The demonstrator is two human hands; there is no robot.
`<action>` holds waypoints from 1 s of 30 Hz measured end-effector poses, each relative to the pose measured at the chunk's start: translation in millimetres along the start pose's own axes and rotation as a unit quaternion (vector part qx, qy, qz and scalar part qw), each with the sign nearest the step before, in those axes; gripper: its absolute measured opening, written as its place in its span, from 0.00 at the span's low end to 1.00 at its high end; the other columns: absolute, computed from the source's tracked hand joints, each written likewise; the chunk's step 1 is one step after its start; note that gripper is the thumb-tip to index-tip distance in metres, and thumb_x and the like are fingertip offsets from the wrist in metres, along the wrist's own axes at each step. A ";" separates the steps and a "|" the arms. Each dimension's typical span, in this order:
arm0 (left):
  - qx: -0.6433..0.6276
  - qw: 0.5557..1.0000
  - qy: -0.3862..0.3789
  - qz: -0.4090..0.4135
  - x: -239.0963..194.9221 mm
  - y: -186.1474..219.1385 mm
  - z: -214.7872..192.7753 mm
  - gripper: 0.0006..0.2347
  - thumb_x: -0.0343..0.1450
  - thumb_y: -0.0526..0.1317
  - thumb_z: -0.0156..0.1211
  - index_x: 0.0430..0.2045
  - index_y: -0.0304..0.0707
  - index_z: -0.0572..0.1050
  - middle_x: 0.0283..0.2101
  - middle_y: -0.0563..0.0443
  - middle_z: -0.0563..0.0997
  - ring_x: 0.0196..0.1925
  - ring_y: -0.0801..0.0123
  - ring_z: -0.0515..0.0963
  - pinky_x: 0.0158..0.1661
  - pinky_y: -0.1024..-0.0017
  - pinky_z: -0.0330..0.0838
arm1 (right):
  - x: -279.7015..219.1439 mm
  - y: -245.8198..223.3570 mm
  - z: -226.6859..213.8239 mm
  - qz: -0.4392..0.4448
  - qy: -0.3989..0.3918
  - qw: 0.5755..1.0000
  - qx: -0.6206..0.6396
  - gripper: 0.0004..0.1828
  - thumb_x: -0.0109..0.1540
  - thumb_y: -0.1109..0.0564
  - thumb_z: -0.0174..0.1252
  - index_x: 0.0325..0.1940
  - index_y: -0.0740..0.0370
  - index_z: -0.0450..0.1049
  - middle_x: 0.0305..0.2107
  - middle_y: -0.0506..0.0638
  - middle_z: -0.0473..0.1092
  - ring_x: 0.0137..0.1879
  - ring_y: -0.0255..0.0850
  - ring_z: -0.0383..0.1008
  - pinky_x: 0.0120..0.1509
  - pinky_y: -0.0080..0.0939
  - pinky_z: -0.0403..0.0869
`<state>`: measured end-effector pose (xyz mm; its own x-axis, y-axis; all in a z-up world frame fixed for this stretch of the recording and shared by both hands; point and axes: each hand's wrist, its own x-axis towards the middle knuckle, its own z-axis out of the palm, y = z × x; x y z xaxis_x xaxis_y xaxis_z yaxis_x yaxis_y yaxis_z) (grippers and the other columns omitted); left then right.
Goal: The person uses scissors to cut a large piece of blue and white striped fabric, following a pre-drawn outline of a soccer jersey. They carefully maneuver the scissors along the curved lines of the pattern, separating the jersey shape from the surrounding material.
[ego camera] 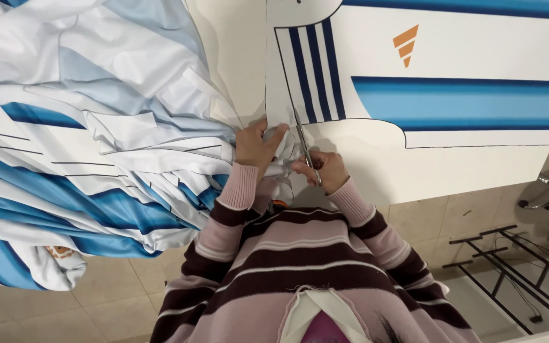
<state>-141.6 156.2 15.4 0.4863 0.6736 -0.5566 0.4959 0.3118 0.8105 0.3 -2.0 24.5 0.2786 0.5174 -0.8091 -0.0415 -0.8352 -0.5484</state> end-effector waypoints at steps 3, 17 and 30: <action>0.039 0.999 -0.004 -0.007 1.0 5.4 -3.5 0.14 0.71 0.46 0.65 0.35 0.31 0.83 0.17 0.42 0.80 0.17 0.68 0.78 0.25 0.69 0.71 | 3.1 3.5 -0.6 -0.005 0.002 1.000 -0.002 0.20 0.57 0.44 0.71 0.33 0.66 0.79 0.18 0.46 0.71 0.20 0.30 0.67 0.24 0.32 0.67; 0.006 1.000 0.011 0.014 0.5 -6.3 1.5 0.14 0.71 0.46 0.65 0.35 0.31 0.83 0.14 0.44 0.76 0.15 0.71 0.74 0.23 0.69 0.68 | -1.3 -4.5 1.5 0.021 0.004 0.998 -0.059 0.22 0.56 0.42 0.71 0.29 0.64 0.79 0.17 0.44 0.72 0.19 0.29 0.67 0.23 0.31 0.68; 0.005 1.000 -0.003 0.000 0.8 -7.4 -1.1 0.14 0.71 0.46 0.64 0.35 0.31 0.83 0.13 0.46 0.76 0.15 0.72 0.75 0.22 0.69 0.68 | 6.6 2.3 -5.0 -0.012 -0.041 0.999 -0.005 0.19 0.59 0.45 0.68 0.29 0.65 0.79 0.19 0.45 0.73 0.17 0.30 0.67 0.20 0.32 0.66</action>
<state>-145.7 155.1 9.2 0.4910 0.6692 -0.5578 0.5024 0.3056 0.8088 6.8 -1.5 18.9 0.1999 0.5499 -0.8109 -0.0271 -0.8242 -0.5656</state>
